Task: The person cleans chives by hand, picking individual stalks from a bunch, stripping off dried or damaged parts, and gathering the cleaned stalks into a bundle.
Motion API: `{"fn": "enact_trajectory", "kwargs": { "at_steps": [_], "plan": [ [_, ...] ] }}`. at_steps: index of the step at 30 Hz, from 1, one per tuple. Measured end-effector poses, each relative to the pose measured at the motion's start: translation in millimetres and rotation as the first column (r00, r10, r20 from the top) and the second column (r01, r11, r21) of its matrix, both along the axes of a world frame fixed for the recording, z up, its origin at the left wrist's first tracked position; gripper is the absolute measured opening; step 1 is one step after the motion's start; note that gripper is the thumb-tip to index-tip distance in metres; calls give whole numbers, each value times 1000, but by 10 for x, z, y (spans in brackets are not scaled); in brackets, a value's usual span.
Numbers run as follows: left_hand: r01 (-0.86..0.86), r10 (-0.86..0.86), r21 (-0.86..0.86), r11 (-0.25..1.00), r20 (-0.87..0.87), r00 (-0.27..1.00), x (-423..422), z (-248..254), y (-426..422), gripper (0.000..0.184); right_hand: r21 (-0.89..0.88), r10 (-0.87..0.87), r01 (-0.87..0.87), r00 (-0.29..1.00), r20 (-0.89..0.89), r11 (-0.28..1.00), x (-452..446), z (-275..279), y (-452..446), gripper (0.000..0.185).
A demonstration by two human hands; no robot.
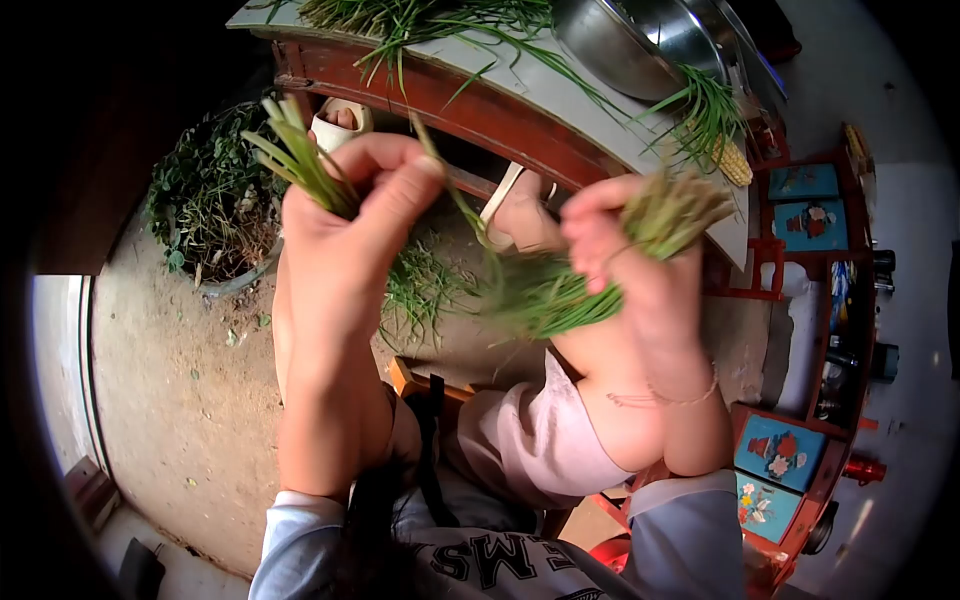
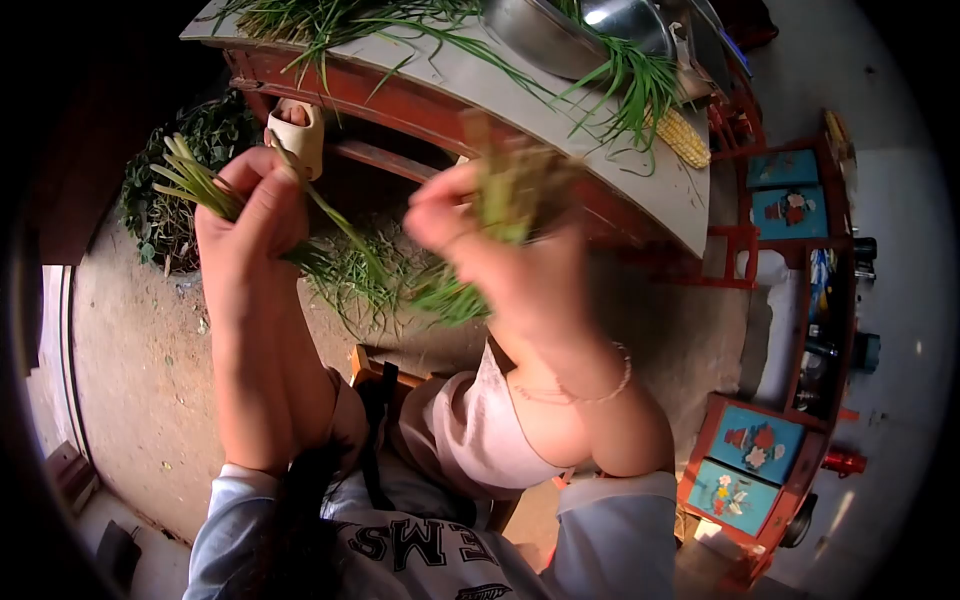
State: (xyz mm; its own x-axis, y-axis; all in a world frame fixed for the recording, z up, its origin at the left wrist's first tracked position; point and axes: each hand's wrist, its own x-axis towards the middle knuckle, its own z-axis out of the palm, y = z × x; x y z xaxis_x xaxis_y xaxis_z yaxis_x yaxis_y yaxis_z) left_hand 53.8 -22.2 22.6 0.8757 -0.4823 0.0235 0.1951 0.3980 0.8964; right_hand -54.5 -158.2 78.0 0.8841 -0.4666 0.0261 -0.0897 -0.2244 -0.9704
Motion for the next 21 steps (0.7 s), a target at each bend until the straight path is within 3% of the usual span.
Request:
{"fn": "enact_trajectory", "kwargs": {
  "at_steps": [7, 9, 10, 13, 21],
  "plan": [
    [101, -101, -7, 995, 2, 995, -155, 88, -118, 8, 41, -9, 12, 997, -75, 999, 23, -64, 185, 13],
    [99, -98, -10, 995, 15, 995, -160, 76, -128, 8, 71, -18, 30, 985, -174, 997, 18, -32, 173, 12],
    [99, -99, -8, 995, 14, 995, -163, 72, -132, 8, 32, -21, 25, 992, -122, 999, 23, -71, 174, 11],
    [68, -67, -26, 997, 7, 998, -161, 67, -136, 7, 170, 41, -21, 992, -116, 985, 33, -52, 123, 9],
    [-159, 154, 69, 985, 76, 985, -1, -50, -139, 6, 250, 74, -27, 981, -179, 968, 32, -22, 95, 8]
  ]
}}
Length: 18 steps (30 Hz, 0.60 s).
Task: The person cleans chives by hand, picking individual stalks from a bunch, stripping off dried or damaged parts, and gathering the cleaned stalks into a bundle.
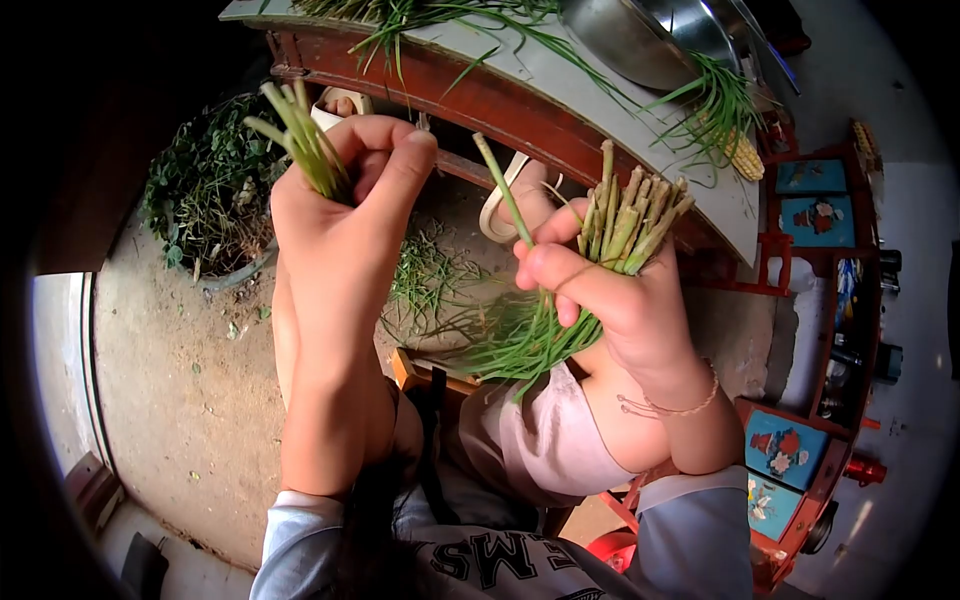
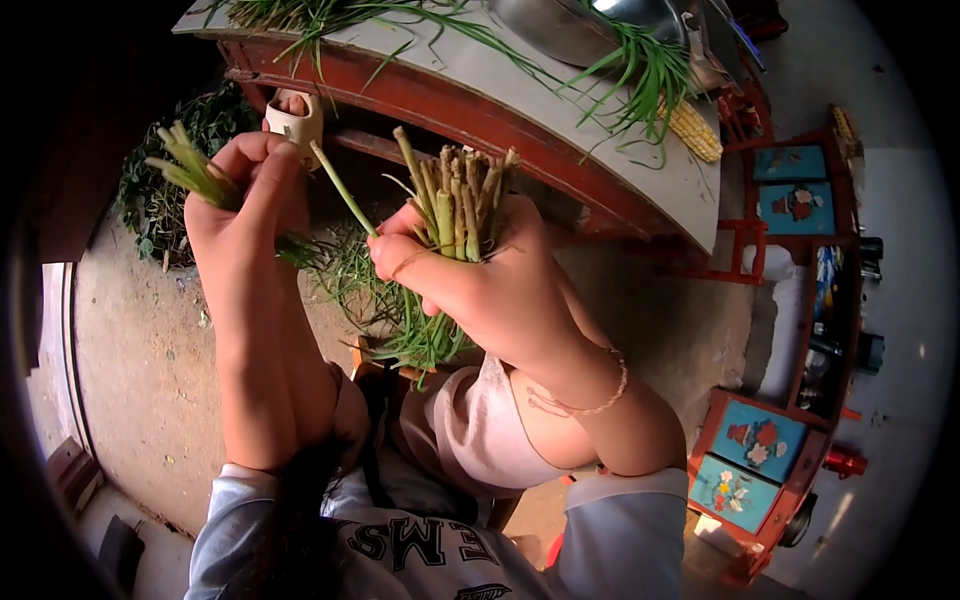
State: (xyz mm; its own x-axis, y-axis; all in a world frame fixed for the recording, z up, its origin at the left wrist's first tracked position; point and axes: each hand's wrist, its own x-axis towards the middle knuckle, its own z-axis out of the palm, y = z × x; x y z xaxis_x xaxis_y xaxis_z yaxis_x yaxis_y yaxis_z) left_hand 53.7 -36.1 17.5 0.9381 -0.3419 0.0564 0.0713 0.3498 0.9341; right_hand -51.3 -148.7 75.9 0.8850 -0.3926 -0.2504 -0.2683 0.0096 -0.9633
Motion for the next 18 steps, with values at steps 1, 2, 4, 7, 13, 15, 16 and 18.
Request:
{"fn": "enact_trajectory", "kwargs": {
  "at_steps": [1, 2, 4, 7, 13, 15, 16, 18],
  "plan": [
    [-8, 7, 81, 997, 16, 1000, 19, -9, 7, 7, 30, 2, -2, 1000, -6, 1000, 1, -1, -7, 8],
    [-17, 12, 161, 987, 32, 999, 30, -14, 14, 8, 60, 3, -2, 1000, -13, 998, 4, -2, -13, 8],
    [14, -18, 190, 982, 23, 1000, 21, 9, 30, 10, 58, 5, -5, 1000, -11, 998, 21, 4, -19, 8],
    [67, -75, 166, 984, 42, 996, -41, 63, 14, 9, 67, -7, 6, 1000, 6, 998, 23, -24, -21, 9],
    [163, -168, 156, 974, 14, 986, -67, 62, 42, 10, 19, -51, 50, 997, 52, 999, 20, -92, -81, 11],
    [230, -241, 149, 962, 58, 969, -62, 33, 42, 10, 15, -73, 72, 997, 36, 997, 34, -124, -97, 11],
    [237, -248, 152, 960, 56, 967, -59, 6, 38, 10, 5, -61, 61, 997, 43, 998, 36, -127, -109, 11],
    [383, -411, 198, 902, 129, 902, -50, -27, 38, 17, -6, -50, 51, 997, 50, 999, 33, -127, -130, 11]
  ]
}}
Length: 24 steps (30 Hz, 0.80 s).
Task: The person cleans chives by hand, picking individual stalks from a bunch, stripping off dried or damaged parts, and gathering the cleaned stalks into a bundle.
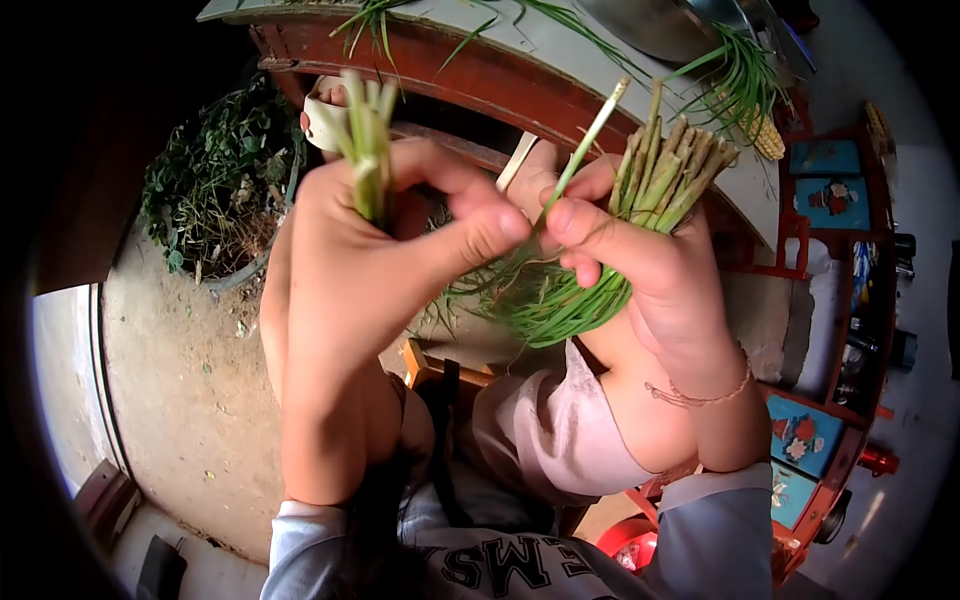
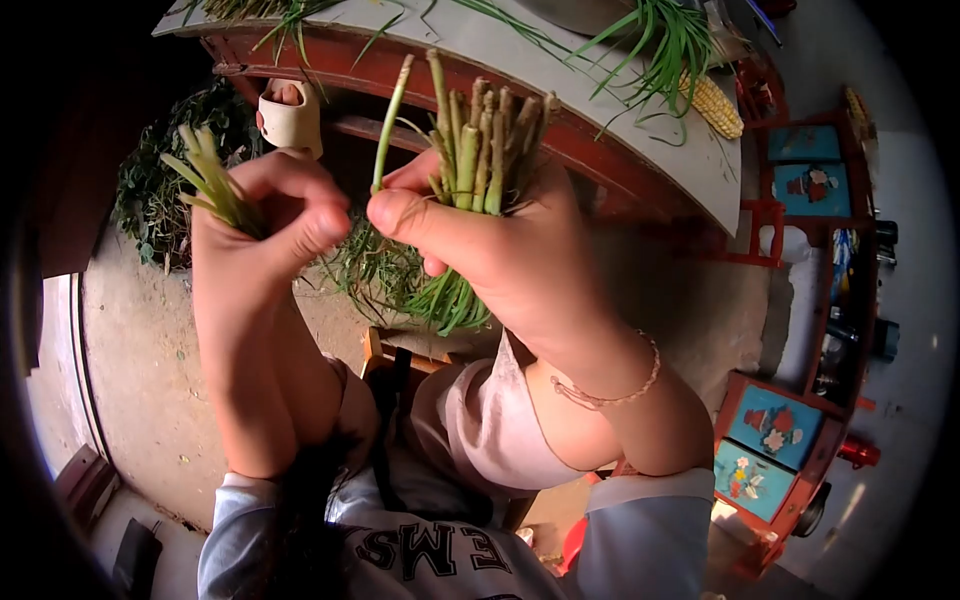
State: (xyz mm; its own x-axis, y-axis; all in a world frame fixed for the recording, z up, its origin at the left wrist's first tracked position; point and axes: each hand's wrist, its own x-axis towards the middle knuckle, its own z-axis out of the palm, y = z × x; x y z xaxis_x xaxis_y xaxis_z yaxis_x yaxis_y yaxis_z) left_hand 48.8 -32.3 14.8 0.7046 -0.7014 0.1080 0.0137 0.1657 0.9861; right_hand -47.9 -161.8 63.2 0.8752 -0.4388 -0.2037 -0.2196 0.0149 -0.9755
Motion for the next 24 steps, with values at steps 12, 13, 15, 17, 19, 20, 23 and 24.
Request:
{"fn": "enact_trajectory", "kwargs": {
  "at_steps": [12, 13, 15, 17, 19, 20, 23, 24],
  "plan": [
    [-40, 46, 75, 996, -74, 996, -116, 47, -118, 9, 87, -6, 2, 999, 37, 996, 32, -80, -114, 6],
    [-49, 55, 86, 995, -65, 996, -116, 53, -112, 7, 86, -9, 6, 999, 42, 996, 33, -74, -116, 6],
    [-59, 65, 65, 996, -90, 994, -124, 69, -105, 5, 29, -21, 18, 997, 81, 999, 32, -62, -113, 5],
    [-69, 73, 44, 997, -117, 990, -125, 67, -100, 4, 36, -109, 105, 989, 104, 994, 34, -49, -111, 5],
    [-80, 84, 53, 995, -80, 993, -113, 51, -85, 4, 47, -169, 164, 974, 150, 985, 43, -35, -182, 5],
    [-78, 81, 51, 996, -77, 994, -108, 54, -80, 4, 45, -171, 166, 973, 154, 985, 38, -24, -223, 5],
    [-68, 69, 11, 998, -96, 993, -91, 65, -52, 4, 123, -325, 303, 917, 233, 945, 14, -34, -355, 6],
    [-71, 72, 7, 997, -117, 991, -79, 60, -45, 4, 124, -324, 302, 916, 238, 945, 8, -20, -381, 6]
  ]
}}
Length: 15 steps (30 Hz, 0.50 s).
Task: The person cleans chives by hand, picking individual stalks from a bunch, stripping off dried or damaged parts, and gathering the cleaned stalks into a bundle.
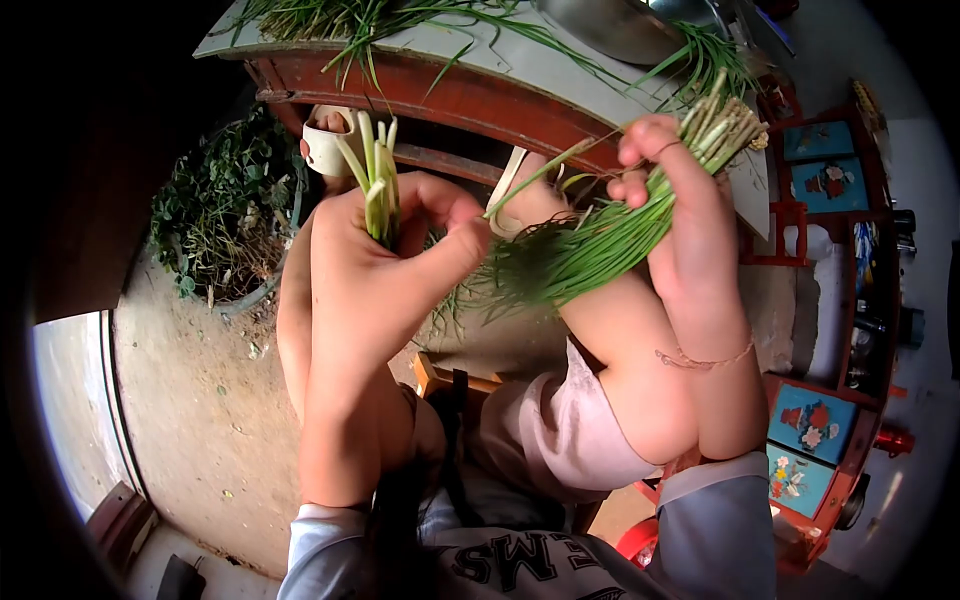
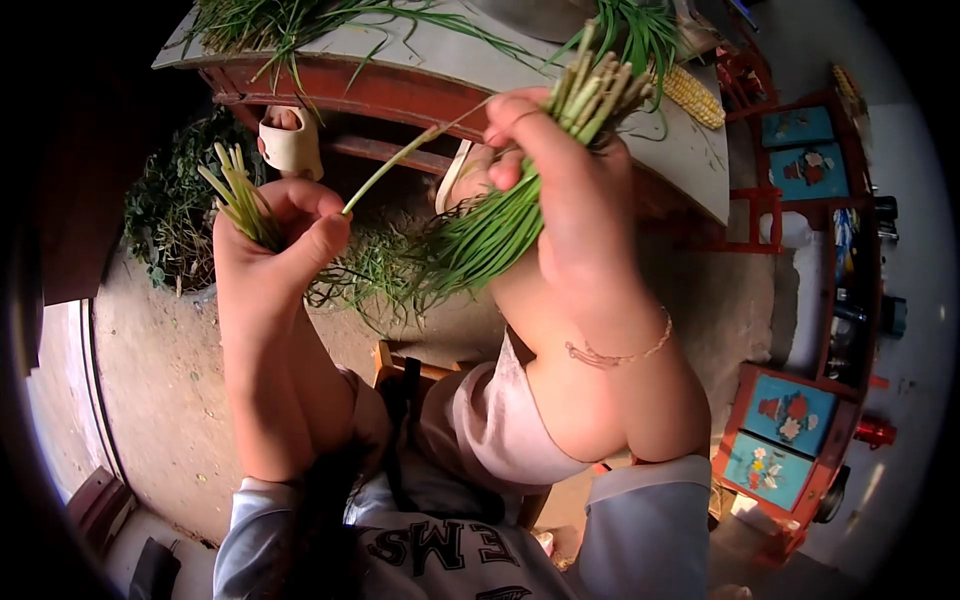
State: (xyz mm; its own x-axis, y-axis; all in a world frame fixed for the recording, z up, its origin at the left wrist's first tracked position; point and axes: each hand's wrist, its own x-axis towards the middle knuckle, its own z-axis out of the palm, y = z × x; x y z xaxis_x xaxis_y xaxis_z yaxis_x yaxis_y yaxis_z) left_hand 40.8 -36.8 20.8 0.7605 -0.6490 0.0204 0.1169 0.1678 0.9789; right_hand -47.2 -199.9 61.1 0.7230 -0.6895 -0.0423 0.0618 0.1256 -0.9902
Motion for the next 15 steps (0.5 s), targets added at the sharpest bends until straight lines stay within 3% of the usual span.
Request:
{"fn": "enact_trajectory", "kwargs": {
  "at_steps": [2, 6, 8, 10, 12, 15],
  "plan": [
    [-5, 5, -6, 1000, -14, 1000, 25, 10, 24, 4, 33, -127, 127, 992, 5, 991, -10, 30, -39, 5],
    [-41, 40, -25, 999, -47, 998, 94, 24, 85, 5, 57, -125, 124, 992, 14, 991, -37, 5, -142, 6],
    [-67, 65, -37, 997, -61, 996, 114, 16, 93, 6, -28, -105, 103, 992, -68, 994, -32, 19, -37, 7],
    [-74, 66, -74, 994, -104, 992, 124, 8, 94, 6, -81, 211, -244, 934, -288, 967, -20, 21, 91, 11],
    [-61, 54, -59, 996, -109, 993, 106, 39, 85, 6, -136, 222, -268, 933, -282, 954, 6, -16, 199, 16],
    [-31, 26, -42, 999, -113, 993, 44, 60, 56, 5, -73, 241, -254, 959, -153, 965, 52, 9, 347, 16]
  ]
}}
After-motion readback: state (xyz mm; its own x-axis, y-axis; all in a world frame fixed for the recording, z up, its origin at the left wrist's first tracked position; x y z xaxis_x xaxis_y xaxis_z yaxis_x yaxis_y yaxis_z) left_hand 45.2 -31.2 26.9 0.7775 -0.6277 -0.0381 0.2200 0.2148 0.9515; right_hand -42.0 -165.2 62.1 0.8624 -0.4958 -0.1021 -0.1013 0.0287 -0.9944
